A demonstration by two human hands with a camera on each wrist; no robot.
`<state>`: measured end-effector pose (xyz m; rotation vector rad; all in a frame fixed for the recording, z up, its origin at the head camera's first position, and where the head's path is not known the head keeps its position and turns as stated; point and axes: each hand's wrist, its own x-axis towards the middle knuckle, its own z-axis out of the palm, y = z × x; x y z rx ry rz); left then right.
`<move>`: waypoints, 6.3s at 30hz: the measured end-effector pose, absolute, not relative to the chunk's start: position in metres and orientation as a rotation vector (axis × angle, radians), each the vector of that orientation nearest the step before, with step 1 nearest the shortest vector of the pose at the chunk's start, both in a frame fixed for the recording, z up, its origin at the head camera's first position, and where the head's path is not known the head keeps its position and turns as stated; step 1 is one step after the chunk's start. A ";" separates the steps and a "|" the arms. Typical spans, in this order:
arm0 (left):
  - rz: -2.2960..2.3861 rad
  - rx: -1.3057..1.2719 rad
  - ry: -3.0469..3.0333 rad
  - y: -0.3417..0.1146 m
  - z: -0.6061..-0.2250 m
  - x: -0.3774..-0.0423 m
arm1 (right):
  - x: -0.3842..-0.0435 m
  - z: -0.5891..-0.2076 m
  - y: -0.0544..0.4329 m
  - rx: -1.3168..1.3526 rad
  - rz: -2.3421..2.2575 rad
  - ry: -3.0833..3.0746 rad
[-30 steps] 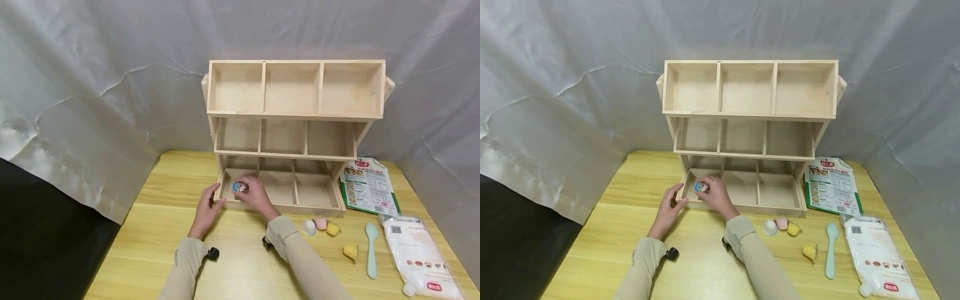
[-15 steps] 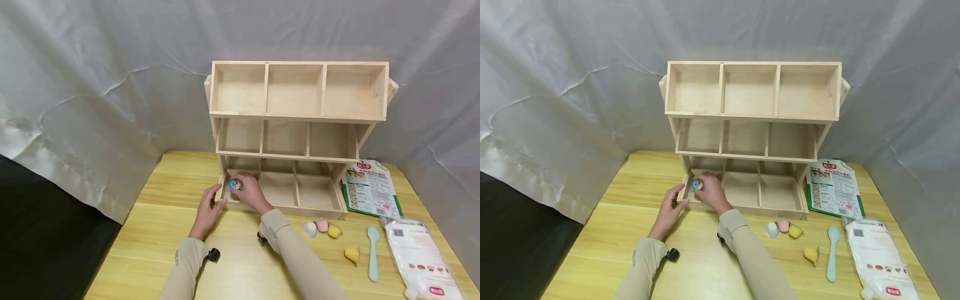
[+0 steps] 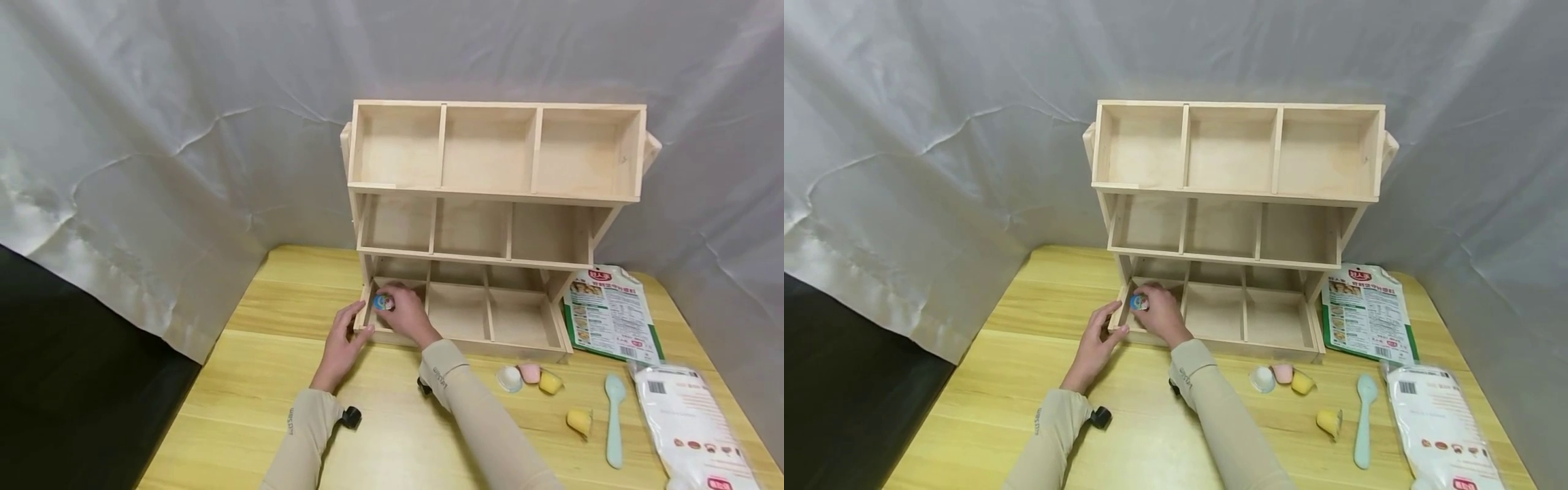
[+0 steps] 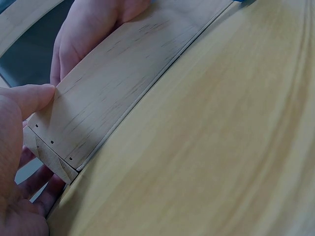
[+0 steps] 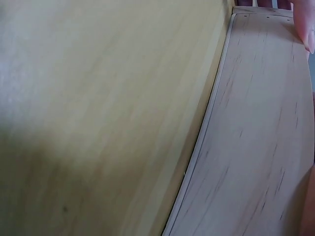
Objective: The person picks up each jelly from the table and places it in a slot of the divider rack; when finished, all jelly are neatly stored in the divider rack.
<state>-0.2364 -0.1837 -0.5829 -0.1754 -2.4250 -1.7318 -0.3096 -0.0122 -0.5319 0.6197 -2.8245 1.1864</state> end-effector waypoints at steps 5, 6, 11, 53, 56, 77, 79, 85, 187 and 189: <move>-1.754 -0.166 -2.403 -0.183 -0.583 -0.237 | -0.311 -0.533 -0.012 0.620 1.179 -2.840; -1.756 -0.161 -2.396 -0.182 -0.584 -0.237 | -0.311 -0.533 -0.012 0.620 1.178 -2.844; -1.748 -0.126 -2.406 -0.178 -0.575 -0.233 | -0.311 -0.535 -0.012 0.626 1.164 -2.861; -1.694 -0.168 -2.440 -0.184 -0.584 -0.237 | -0.313 -0.535 -0.012 0.680 1.039 -2.927; -1.710 -0.162 -2.433 -0.183 -0.583 -0.237 | -0.313 -0.536 -0.012 0.692 1.026 -2.920; -1.744 -0.163 -2.391 -0.180 -0.579 -0.234 | -0.311 -0.537 -0.009 0.743 0.980 -2.889; -1.766 -0.155 -2.386 -0.178 -0.571 -0.230 | -0.310 -0.537 -0.009 0.747 0.980 -2.884; -1.780 -0.144 -2.395 -0.172 -0.554 -0.221 | -0.309 -0.537 -0.008 0.754 0.980 -2.875; -1.743 -0.178 -2.419 -0.180 -0.580 -0.238 | -0.275 -0.482 0.083 0.754 1.296 -2.743; -1.742 -0.181 -2.415 -0.180 -0.579 -0.238 | -0.266 -0.479 0.095 0.750 1.276 -2.746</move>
